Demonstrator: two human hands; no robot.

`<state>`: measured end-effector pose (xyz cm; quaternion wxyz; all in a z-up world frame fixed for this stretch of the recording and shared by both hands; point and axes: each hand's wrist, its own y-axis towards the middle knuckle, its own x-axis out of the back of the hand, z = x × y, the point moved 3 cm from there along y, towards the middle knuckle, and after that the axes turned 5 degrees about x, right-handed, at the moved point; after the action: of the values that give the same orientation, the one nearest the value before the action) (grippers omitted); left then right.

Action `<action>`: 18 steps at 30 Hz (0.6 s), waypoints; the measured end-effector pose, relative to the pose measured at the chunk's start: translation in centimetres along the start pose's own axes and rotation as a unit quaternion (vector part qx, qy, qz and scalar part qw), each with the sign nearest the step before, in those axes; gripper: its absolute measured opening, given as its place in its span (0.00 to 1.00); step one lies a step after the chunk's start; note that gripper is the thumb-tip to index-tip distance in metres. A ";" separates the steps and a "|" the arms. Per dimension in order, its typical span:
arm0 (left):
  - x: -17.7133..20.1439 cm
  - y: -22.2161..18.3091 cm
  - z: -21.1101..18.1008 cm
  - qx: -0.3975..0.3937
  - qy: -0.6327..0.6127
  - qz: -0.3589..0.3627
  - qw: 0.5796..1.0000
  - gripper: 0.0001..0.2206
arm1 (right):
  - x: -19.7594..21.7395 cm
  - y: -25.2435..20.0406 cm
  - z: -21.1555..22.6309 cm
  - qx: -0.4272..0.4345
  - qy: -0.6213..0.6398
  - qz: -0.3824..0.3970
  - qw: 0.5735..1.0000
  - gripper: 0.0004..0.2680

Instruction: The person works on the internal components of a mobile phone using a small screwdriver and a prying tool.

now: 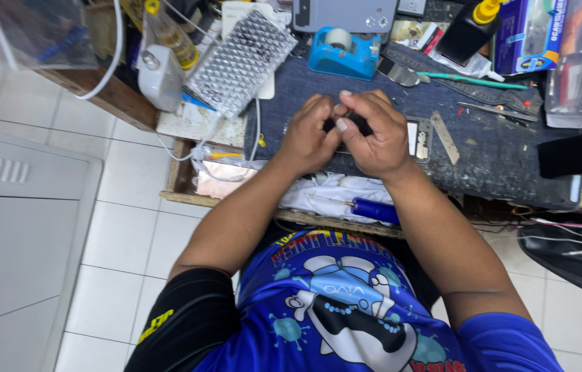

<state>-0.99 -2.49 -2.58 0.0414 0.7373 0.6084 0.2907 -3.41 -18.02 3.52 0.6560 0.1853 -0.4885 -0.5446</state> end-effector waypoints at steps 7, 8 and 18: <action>-0.9 0.5 3.2 -0.101 -0.028 0.076 0.992 0.08 | -0.6 -0.9 -1.4 0.034 -0.135 0.009 0.990 0.16; -1.3 0.6 3.2 -0.114 -0.084 0.108 0.984 0.08 | -0.2 -1.1 -1.0 0.029 -0.116 0.004 0.993 0.15; -2.2 1.1 2.4 0.030 0.025 0.025 0.999 0.15 | -0.9 -1.7 0.1 0.033 -0.091 -0.008 0.995 0.15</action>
<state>0.89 -4.05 -4.93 -0.0028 0.7454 0.5993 0.2918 -4.29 -17.81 1.86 0.5978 0.1607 -0.5627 -0.5478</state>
